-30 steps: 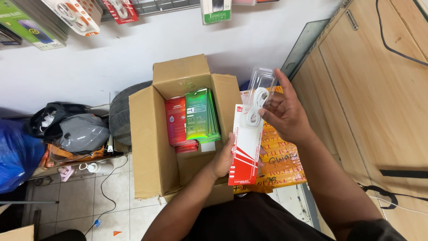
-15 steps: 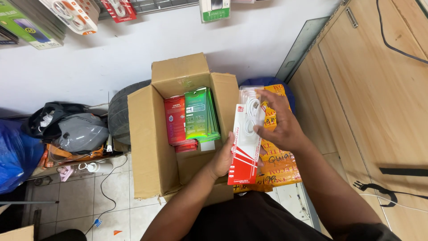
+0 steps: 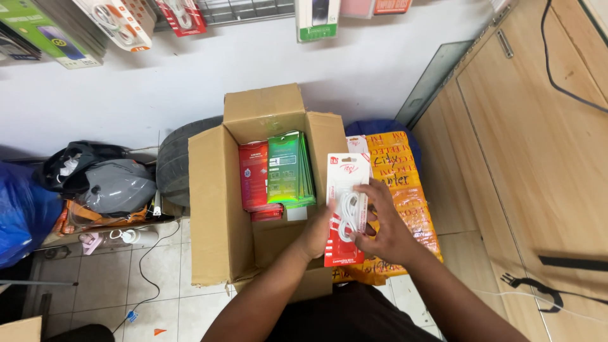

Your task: The person takes packaged fast chargers and charging cables out of a cardboard box, turns each package over in their hands, and hangs them on a wall display rack. They also handle green boxed phone accessories, placing them into the box and arranging items.

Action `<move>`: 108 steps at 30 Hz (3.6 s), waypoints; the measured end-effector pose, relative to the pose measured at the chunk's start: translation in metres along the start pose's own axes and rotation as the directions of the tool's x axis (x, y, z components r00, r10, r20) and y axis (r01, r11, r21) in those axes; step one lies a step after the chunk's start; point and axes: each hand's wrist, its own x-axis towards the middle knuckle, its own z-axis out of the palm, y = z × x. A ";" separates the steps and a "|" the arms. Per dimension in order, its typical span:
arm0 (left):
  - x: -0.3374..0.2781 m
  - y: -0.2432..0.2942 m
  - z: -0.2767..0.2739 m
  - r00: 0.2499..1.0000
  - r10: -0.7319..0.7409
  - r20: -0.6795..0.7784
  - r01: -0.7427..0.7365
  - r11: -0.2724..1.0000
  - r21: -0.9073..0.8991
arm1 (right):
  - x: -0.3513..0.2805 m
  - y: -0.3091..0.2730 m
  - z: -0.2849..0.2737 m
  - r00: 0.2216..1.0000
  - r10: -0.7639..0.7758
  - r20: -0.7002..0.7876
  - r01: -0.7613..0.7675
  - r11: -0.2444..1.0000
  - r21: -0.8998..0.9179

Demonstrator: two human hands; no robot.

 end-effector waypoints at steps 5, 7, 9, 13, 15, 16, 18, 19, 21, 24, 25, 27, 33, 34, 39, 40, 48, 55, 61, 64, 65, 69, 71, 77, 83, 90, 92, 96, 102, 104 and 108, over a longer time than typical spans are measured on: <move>-0.011 -0.009 -0.010 0.977 0.126 -0.173 -0.051 0.923 0.382 | -0.006 -0.014 0.016 0.982 0.189 0.023 -0.185 0.912 0.365; -0.018 0.003 0.010 0.961 0.158 -0.226 -0.044 0.896 0.442 | -0.006 -0.018 0.023 0.986 0.164 -0.013 -0.150 0.930 0.334; -0.025 0.028 0.042 0.898 0.362 -0.252 -0.155 0.794 0.588 | 0.000 -0.023 0.030 0.995 0.097 -0.012 -0.082 0.900 0.429; -0.048 0.050 0.045 0.843 0.485 -0.232 -0.189 0.671 0.717 | 0.016 -0.051 0.050 0.995 0.096 -0.031 -0.075 0.910 0.408; -0.058 0.060 0.041 0.820 0.534 -0.208 -0.237 0.647 0.725 | 0.025 -0.056 0.061 0.995 0.102 0.004 -0.090 0.862 0.499; -0.065 0.066 0.037 0.818 0.537 -0.203 -0.242 0.644 0.726 | 0.029 -0.062 0.069 0.995 0.097 0.002 -0.085 0.864 0.496; -0.081 0.082 0.029 0.815 0.555 -0.169 -0.288 0.639 0.713 | 0.036 -0.075 0.087 0.987 0.154 0.033 -0.146 0.817 0.558; -0.088 0.089 0.026 0.816 0.556 -0.161 -0.292 0.635 0.715 | 0.041 -0.082 0.096 0.988 0.150 0.026 -0.139 0.819 0.557; -0.105 0.105 0.018 0.809 0.564 -0.164 -0.292 0.629 0.720 | 0.053 -0.098 0.118 0.998 0.059 -0.016 -0.039 0.809 0.587; -0.131 0.137 0.010 0.793 0.592 -0.144 -0.244 0.526 0.815 | 0.069 -0.118 0.149 0.994 0.109 -0.022 -0.072 0.781 0.620; -0.139 0.147 0.008 0.795 0.591 -0.138 -0.245 0.522 0.817 | 0.075 -0.123 0.158 0.994 0.106 -0.028 -0.066 0.781 0.621; -0.152 0.168 0.004 0.820 0.533 -0.208 -0.224 0.633 0.741 | 0.089 -0.135 0.175 0.995 0.071 -0.075 -0.018 0.833 0.554; -0.170 0.220 0.002 0.800 0.582 -0.146 -0.331 0.631 0.702 | 0.128 -0.167 0.197 0.991 -0.002 -0.137 0.067 0.879 0.473; -0.171 0.227 0.001 0.794 0.591 -0.142 -0.337 0.623 0.706 | 0.135 -0.169 0.198 0.991 -0.014 -0.135 0.077 0.878 0.473; -0.158 0.250 0.007 0.702 0.712 -0.033 -0.333 0.369 0.868 | 0.164 -0.174 0.180 0.964 -0.153 -0.219 0.194 0.965 0.177; -0.151 0.258 0.009 0.699 0.715 -0.027 -0.338 0.363 0.868 | 0.173 -0.178 0.175 0.962 -0.161 -0.220 0.201 0.964 0.175; -0.119 0.312 0.017 0.629 0.764 0.147 -0.189 -0.032 0.981 | 0.239 -0.187 0.161 0.974 -0.093 -0.209 0.151 0.947 0.282; -0.083 0.370 -0.023 0.680 0.727 0.097 -0.094 -0.045 0.995 | 0.316 -0.164 0.176 0.935 -0.207 -0.289 0.248 0.962 0.112; -0.045 0.409 -0.070 0.666 0.739 0.104 -0.120 -0.032 0.992 | 0.375 -0.148 0.186 0.910 -0.255 -0.327 0.241 0.967 -0.083; -0.030 0.417 -0.092 0.684 0.723 0.093 -0.116 -0.018 0.993 | 0.394 -0.129 0.193 0.912 -0.241 -0.333 0.217 0.970 -0.107; -0.025 0.419 -0.098 0.679 0.732 0.066 -0.082 -0.014 0.997 | 0.401 -0.122 0.195 0.915 -0.235 -0.328 0.212 0.972 -0.104; 0.006 0.435 -0.138 0.645 0.759 0.092 -0.041 -0.085 0.996 | 0.438 -0.093 0.202 0.904 -0.268 -0.333 0.230 0.962 -0.148; 0.028 0.449 -0.158 0.634 0.764 0.123 -0.053 -0.115 0.992 | 0.463 -0.077 0.207 0.912 -0.245 -0.329 0.210 0.968 -0.140; 0.078 0.472 -0.204 0.593 0.782 0.192 -0.053 -0.199 0.978 | 0.502 -0.053 0.210 0.942 -0.177 -0.284 0.131 0.976 -0.174; 0.061 0.441 -0.180 0.548 0.815 0.191 0.020 -0.241 0.970 | 0.433 -0.053 0.205 0.973 -0.177 -0.151 0.156 0.978 -0.140; -0.023 0.284 -0.133 0.852 0.522 -0.032 -0.053 0.147 0.988 | 0.249 -0.096 0.165 0.990 0.087 -0.111 -0.071 0.988 0.137; -0.036 0.244 -0.105 0.904 0.421 -0.072 -0.041 0.253 0.967 | 0.211 -0.093 0.147 0.974 0.163 -0.157 -0.138 0.978 0.157; -0.055 0.195 -0.057 0.966 0.249 0.075 -0.136 0.234 0.963 | 0.146 -0.074 0.124 0.928 0.320 -0.192 -0.266 0.929 0.258; -0.024 0.140 -0.016 0.983 0.144 0.116 -0.136 0.139 0.981 | 0.099 -0.028 0.082 0.870 0.410 -0.273 -0.316 0.890 0.330; -0.013 0.123 -0.005 0.983 0.127 0.132 -0.139 0.045 0.989 | 0.077 0.015 0.066 0.855 0.415 -0.309 -0.323 0.895 0.308; -0.003 0.088 0.019 0.987 0.020 0.162 -0.149 -0.302 0.942 | 0.056 0.110 0.034 0.634 0.532 -0.562 -0.532 0.827 0.183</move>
